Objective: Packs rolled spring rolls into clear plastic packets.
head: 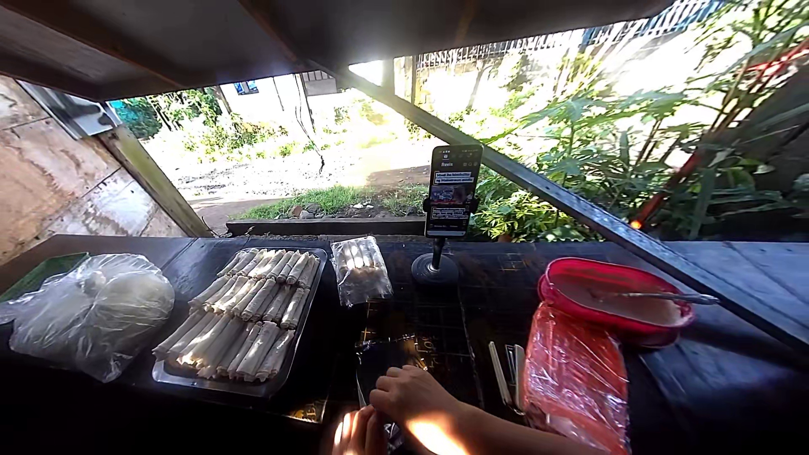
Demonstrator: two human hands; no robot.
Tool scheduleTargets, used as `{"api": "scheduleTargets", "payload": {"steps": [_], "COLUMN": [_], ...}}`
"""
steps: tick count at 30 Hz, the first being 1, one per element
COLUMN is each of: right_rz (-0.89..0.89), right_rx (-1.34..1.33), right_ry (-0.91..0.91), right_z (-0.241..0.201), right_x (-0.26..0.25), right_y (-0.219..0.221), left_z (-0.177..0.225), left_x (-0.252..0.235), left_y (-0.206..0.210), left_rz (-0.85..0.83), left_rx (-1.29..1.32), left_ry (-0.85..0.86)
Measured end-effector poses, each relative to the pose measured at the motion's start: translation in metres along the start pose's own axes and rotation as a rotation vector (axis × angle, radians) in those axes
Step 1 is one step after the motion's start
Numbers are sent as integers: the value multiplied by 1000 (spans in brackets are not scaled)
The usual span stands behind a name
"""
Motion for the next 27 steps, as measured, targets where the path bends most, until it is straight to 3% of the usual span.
{"api": "scheduleTargets", "payload": {"steps": [6, 13, 16, 19, 20, 23, 27], "right_rz": [51, -68, -110, -26, -9, 43, 64], "right_rx": [62, -65, -57, -52, -67, -38, 22], "right_ry": [203, 272, 206, 105, 68, -87, -253], "right_z": [43, 82, 85, 75, 67, 35, -10], "right_x": [2, -12, -30, -52, -61, -94, -150], "right_y": [0, 14, 13, -11, -20, -42, -57], "left_z": [-22, -27, -56, -83, -87, -96, -108], "left_x": [2, 5, -1, -12, -16, -25, -30], "left_y": [-5, 5, 8, 19, 23, 30, 34], "left_rz": [-70, -136, -117, -435, -470, -354, -427], "left_rx": [78, 253, 189, 201, 227, 277, 319], "left_ry": [-120, -83, -199, -438, -433, -288, -453]}}
Point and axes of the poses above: each hand's wrist, its own x-axis away from the middle knuckle, its own y-axis out of the palm, z = x × y, the point moved 8 cm from there along -x, towards the middle knuckle, and after that the axes turned 9 degrees about x, right-handed, at the moved point
